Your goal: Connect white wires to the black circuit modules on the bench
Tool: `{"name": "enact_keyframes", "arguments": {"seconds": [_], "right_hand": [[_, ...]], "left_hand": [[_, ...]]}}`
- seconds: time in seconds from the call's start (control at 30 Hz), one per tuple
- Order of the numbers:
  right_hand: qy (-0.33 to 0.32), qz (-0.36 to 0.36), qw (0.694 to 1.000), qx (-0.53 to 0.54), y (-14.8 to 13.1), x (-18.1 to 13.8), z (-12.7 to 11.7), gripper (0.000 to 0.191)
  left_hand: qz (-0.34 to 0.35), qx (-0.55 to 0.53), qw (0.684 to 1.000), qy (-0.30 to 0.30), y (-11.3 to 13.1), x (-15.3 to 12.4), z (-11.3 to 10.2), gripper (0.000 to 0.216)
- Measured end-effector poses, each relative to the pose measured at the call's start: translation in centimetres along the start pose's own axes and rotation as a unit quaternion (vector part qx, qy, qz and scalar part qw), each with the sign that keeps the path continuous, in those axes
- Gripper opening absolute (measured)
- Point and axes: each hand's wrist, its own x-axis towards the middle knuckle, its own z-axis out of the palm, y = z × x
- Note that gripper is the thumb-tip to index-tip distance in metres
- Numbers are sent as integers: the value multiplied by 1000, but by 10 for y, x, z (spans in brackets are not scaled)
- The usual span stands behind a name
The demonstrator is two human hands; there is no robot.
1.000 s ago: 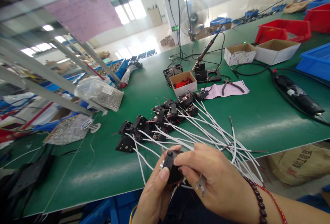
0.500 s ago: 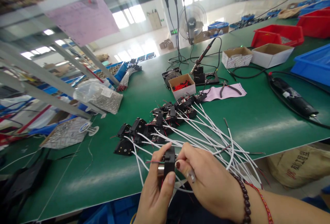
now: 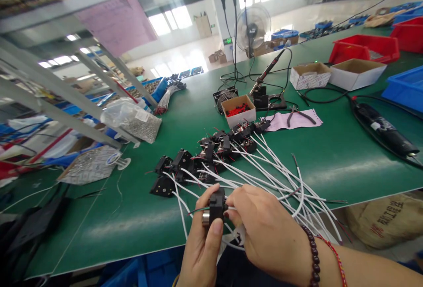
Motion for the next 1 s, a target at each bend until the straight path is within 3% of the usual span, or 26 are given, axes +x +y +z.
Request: {"name": "enact_keyframes", "arguments": {"seconds": [0.13,0.27,0.33,0.47,0.63,1.0], "right_hand": [[-55,83,990,98,-2,7,1,33],[-120,150,949,248,1,7,-1,57],[-120,137,948,260,3,4,-2,59],[-92,49,973,204,4,-2,-9,44],[-74,-35,984,156,2,1,-16,36],[-79,-65,987,123,2,0,-21,34]], "left_hand": [[100,63,992,-37,0,6,-9,49],[144,123,980,-67,11,12,-24,52],[149,150,974,-78,18,15,-33,52],[155,205,961,-97,34,17,-46,55],[158,220,955,-122,44,16,-49,61],[150,186,962,-136,42,15,-47,63]]}}
